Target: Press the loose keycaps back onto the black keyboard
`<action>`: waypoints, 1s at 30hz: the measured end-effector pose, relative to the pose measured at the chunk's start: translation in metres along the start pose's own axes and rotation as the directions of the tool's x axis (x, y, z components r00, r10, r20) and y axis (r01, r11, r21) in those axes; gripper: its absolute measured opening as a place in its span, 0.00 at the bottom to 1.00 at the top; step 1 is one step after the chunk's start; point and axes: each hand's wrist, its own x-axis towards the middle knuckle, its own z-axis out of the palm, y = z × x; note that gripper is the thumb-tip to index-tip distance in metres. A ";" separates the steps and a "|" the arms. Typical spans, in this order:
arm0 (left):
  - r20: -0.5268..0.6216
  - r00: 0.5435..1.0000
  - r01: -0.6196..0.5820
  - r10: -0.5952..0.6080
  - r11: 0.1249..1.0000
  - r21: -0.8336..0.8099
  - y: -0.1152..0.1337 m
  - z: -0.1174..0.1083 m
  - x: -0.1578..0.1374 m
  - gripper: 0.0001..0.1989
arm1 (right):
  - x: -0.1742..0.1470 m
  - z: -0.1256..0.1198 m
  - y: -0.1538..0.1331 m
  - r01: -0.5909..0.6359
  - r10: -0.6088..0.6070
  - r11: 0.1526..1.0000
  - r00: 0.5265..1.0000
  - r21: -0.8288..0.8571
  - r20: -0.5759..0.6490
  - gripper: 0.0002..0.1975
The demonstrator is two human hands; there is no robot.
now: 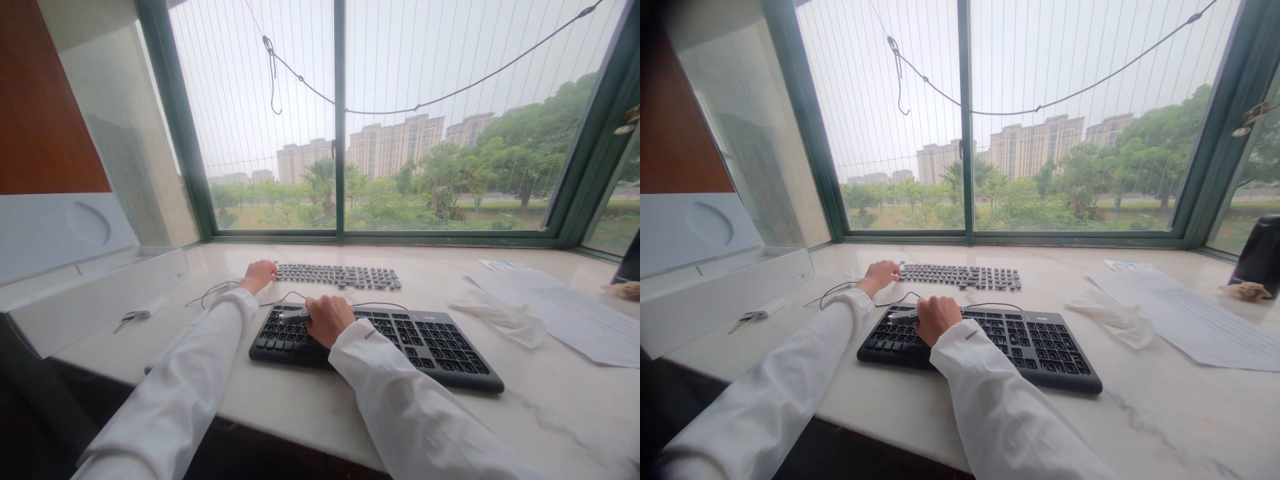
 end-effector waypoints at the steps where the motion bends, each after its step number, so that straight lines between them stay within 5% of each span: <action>1: 0.001 1.000 0.000 0.000 1.000 0.001 0.000 -0.001 0.000 0.09 | 0.000 0.000 0.000 0.000 0.000 1.000 1.000 0.000 0.001 0.09; 19: 0.056 0.998 0.026 -0.026 1.000 0.004 0.014 -0.029 -0.007 0.09 | 0.000 -0.004 0.002 -0.029 0.029 1.000 1.000 0.011 -0.011 0.10; 25: 0.055 0.994 0.101 -0.098 0.993 -0.054 0.027 -0.067 -0.016 0.11 | 0.003 -0.007 0.012 -0.100 0.103 0.994 0.992 0.040 -0.070 0.15; 30: -0.012 0.993 0.114 -0.117 0.984 -0.139 0.053 -0.111 -0.051 0.13 | 0.004 -0.012 0.020 -0.144 0.148 0.988 0.985 0.050 -0.085 0.17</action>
